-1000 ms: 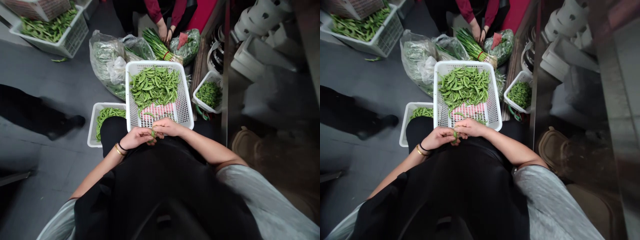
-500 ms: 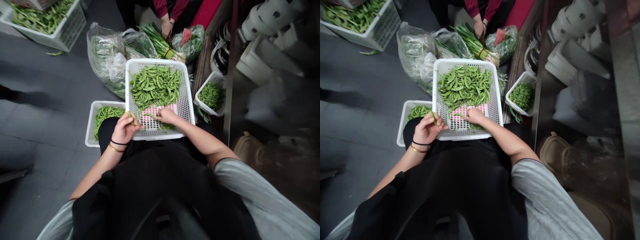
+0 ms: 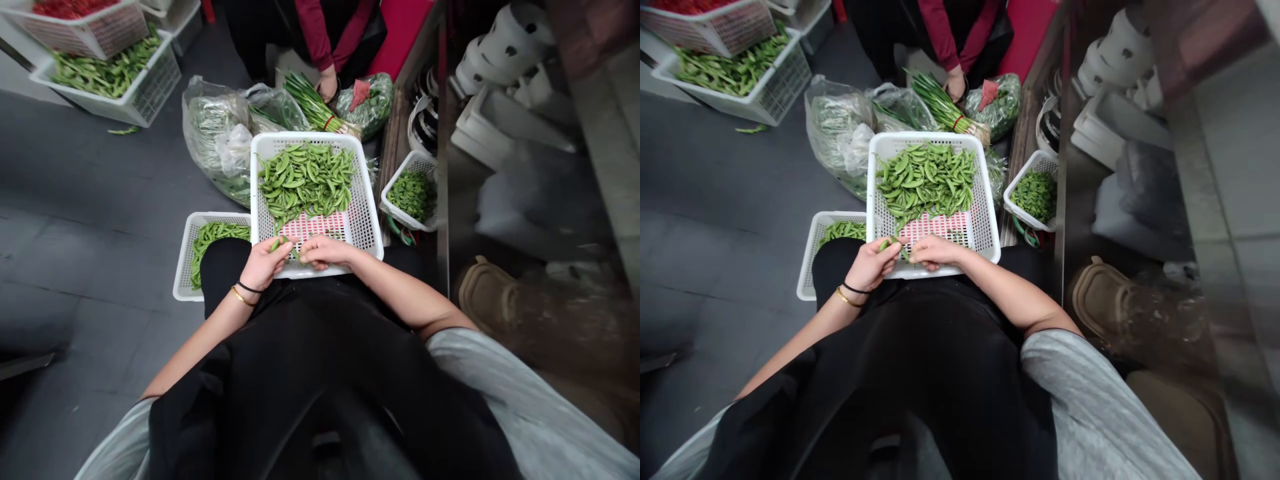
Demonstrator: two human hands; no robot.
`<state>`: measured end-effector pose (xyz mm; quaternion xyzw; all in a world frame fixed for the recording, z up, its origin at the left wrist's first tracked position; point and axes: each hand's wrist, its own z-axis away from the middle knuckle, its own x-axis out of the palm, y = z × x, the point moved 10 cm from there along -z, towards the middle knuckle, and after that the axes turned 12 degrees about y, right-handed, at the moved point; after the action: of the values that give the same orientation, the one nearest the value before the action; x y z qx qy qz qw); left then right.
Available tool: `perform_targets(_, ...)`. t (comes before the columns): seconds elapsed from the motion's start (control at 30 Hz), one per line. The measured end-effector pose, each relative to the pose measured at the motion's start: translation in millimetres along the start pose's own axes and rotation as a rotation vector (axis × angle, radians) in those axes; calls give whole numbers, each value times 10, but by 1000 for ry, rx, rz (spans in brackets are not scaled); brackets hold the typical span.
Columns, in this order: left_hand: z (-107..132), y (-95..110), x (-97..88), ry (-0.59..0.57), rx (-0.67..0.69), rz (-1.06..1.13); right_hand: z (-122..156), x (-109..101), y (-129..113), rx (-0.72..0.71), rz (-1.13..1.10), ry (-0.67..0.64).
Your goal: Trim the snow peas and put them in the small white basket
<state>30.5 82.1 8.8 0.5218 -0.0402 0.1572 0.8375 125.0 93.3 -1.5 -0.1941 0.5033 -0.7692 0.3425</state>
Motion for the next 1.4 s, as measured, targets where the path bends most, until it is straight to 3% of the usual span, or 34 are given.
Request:
perform_targets(0.07,61,82,46,-26,59,-43,101,15,-190,-114,37,68)
perform_targets(0.2,208,112,130,-157,28,-82,331,-218,-764,-475,235,350)
perform_targets(0.33,329,53,216,-253,-63,-39,469,-119,-1095,-725,598,417)
perform_targets(0.47,336,-34,291,-232,-174,137,399,-34,-1018,-668,930,600)
perform_targets(0.57,273,-57,258,-162,-225,249,424,-57,-974,-653,985,680)
perform_targets(0.63,205,-12,144,-81,-193,277,535,-212,-1024,-693,909,747)
perform_targets(0.73,132,135,-77,45,-38,234,713,-587,-1083,-682,770,851)
perform_targets(0.83,136,276,-185,112,142,141,703,-698,-1043,-614,708,762)
perform_targets(0.97,194,425,-189,132,320,-48,512,-327,-922,-582,826,495)
perform_targets(1.07,257,543,-150,93,422,-251,414,-89,-867,-610,934,373)
perform_targets(1.23,386,354,144,-227,305,-416,468,47,-970,-757,728,312)
perform_targets(1.4,445,329,177,-213,341,-354,420,13,-842,-600,353,317)
